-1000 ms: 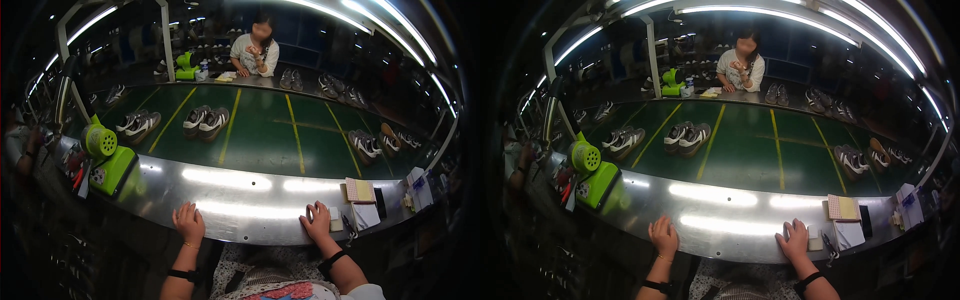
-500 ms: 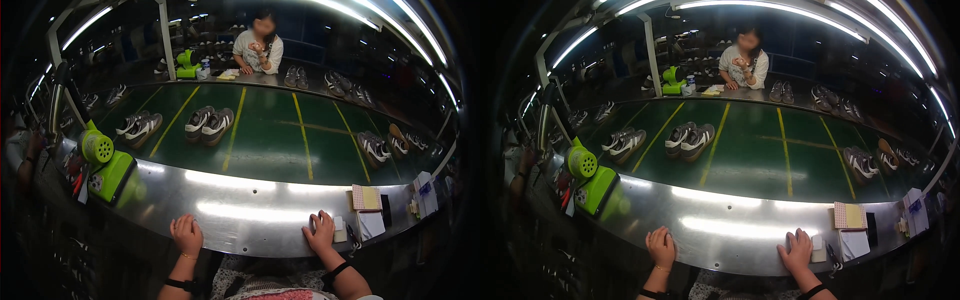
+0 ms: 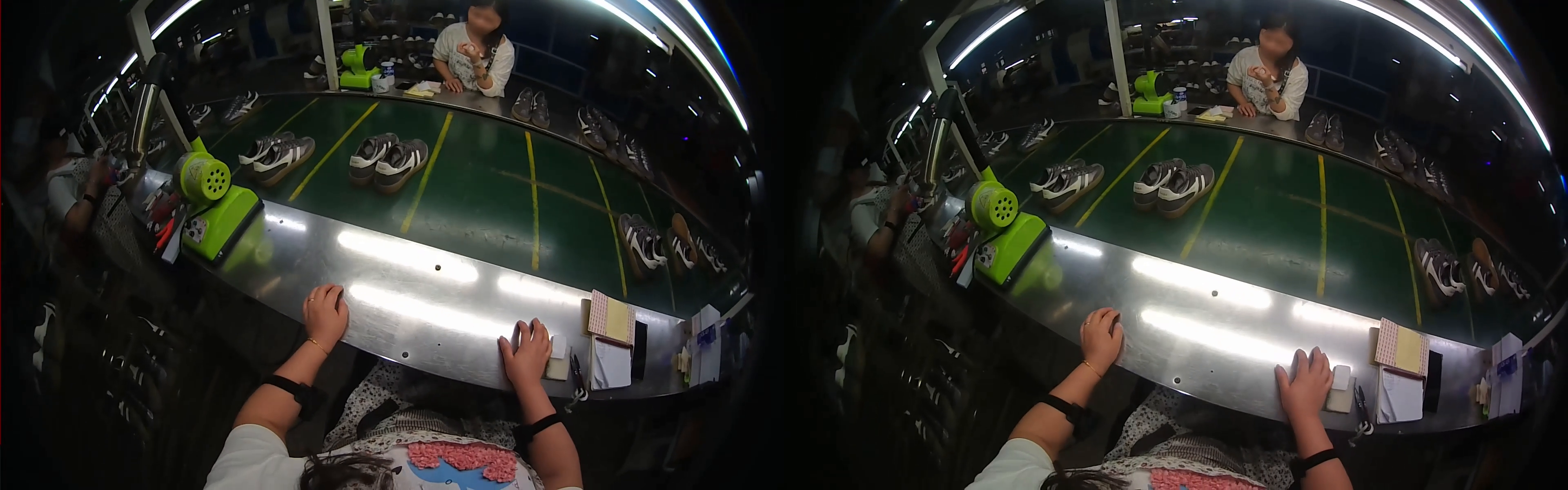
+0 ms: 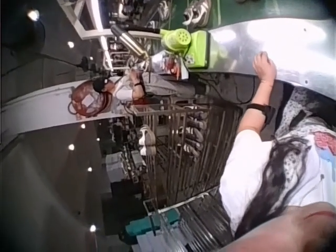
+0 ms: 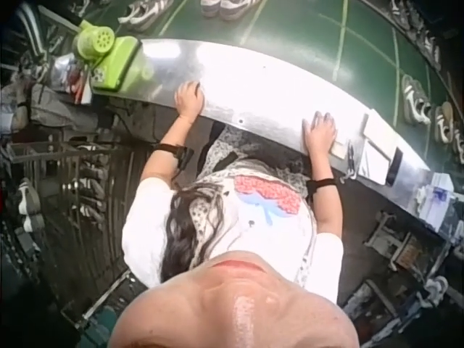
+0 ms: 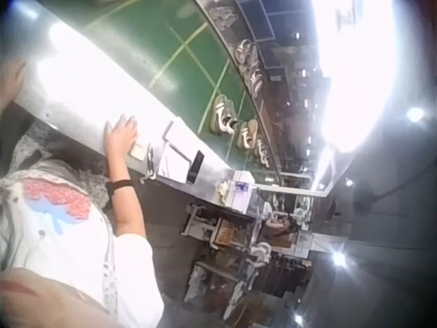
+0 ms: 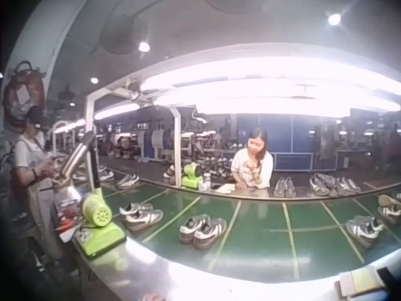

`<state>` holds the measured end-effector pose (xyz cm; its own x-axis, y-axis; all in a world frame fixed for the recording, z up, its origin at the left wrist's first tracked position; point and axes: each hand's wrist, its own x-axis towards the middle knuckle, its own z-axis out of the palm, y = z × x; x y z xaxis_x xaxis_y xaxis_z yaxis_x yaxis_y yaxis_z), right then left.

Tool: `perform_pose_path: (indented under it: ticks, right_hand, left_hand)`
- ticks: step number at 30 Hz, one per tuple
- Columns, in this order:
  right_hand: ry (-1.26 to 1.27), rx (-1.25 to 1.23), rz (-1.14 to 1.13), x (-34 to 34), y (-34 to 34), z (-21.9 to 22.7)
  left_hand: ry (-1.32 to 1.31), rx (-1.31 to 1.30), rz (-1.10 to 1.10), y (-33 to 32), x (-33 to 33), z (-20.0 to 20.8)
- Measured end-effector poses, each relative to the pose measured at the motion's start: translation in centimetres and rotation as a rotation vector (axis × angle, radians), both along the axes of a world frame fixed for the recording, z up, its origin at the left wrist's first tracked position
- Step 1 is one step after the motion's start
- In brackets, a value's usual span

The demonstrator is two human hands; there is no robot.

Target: Inspecting manufactured shoes on a conveyor belt, checking soles and heel branding.

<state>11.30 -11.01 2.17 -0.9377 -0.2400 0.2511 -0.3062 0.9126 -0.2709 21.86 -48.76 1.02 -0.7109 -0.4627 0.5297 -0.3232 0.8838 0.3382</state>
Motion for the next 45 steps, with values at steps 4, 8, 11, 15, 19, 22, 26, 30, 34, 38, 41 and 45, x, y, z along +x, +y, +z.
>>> perform_pose_path:
  ticks: [4,8,11,15,19,22,26,30,34,38,41,45]
  right_hand:
    - [-0.017,-0.014,0.009,0.1,0.0,0.1]
    - [-0.073,-0.035,0.006,-0.2,0.1,0.1]
    - [-0.081,-0.022,0.006,-0.4,0.2,-0.1]
    - [-0.049,-0.017,0.013,-0.8,0.0,-0.2]
    - [-0.117,-0.005,-0.016,-0.9,-0.3,0.2]
    - [-0.100,-0.007,-0.031,-0.8,-0.5,0.6]
    - [-0.096,-0.016,-0.013,-0.7,-0.6,0.9]
    - [-0.111,0.002,-0.015,-0.8,-0.8,0.8]
    - [-0.092,0.019,0.008,-1.0,-0.9,0.8]
    - [-0.098,0.042,-0.012,-1.0,-1.2,1.2]
    - [-0.112,0.051,-0.015,-1.0,-1.4,1.3]
    - [-0.093,0.044,-0.012,-0.9,-1.3,1.0]
  left_hand:
    - [-0.045,0.022,-0.028,-0.4,-0.2,0.7]
    - [-0.350,0.084,-0.160,-3.3,-3.8,3.1]
    - [-0.515,0.021,-0.254,-6.7,-9.9,5.4]
    - [-0.518,0.027,-0.219,-10.2,-20.0,7.9]
    - [-0.332,0.099,-0.160,-10.9,-28.4,9.0]
    - [-0.261,0.097,-0.147,-10.5,-32.0,8.4]
    - [-0.578,-0.058,-0.312,-10.3,-34.0,8.0]
    - [-0.444,0.096,-0.241,-10.4,-34.0,8.1]
    - [-0.367,-0.115,-0.243,-11.5,-34.1,8.3]
    - [-0.455,-0.241,-0.212,-12.3,-35.0,7.5]
    - [-0.702,0.009,-0.207,-12.4,-35.7,7.2]
    - [-0.809,0.056,-0.245,-11.0,-35.7,8.8]
